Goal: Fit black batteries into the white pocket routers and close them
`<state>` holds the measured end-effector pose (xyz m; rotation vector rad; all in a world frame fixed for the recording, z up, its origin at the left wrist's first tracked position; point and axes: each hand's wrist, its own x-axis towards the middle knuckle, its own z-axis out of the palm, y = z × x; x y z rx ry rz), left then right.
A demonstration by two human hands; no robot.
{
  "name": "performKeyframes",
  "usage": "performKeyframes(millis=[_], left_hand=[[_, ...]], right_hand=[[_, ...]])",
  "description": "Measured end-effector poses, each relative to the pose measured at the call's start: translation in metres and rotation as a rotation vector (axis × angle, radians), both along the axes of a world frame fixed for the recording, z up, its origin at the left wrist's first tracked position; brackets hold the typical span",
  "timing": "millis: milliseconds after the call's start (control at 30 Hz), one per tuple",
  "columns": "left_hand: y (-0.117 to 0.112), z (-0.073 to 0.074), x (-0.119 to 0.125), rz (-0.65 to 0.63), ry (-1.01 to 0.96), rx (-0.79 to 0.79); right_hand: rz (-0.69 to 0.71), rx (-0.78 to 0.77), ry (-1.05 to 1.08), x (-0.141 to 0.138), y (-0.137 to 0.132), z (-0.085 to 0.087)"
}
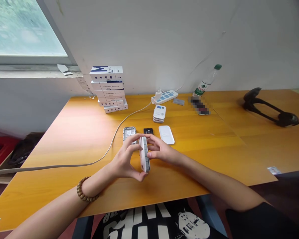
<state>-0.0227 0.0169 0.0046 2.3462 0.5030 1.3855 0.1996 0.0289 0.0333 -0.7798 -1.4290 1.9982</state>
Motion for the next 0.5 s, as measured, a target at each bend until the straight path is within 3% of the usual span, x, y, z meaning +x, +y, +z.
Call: performKeyframes(millis=[167, 300, 400, 500], left_hand=[[0.002, -0.002, -0.005, -0.044, -0.076, -0.044], [0.004, 0.001, -0.013, -0.043, -0.126, -0.162], [0.001, 0.005, -0.013, -0.083, -0.048, -0.241], [-0.007, 0.008, -0.007, -0.183, 0.118, -0.284]], right_hand=[[-0.049, -0.079, 0.070, 0.005, 0.003, 0.003], [-0.163, -0.108, 0.116, 0.015, 0.012, 0.017], [-0.246, -0.026, 0.007, 0.025, 0.026, 0.025], [-0.440, 0.136, -0.203, 0.037, 0.044, 0.024]])
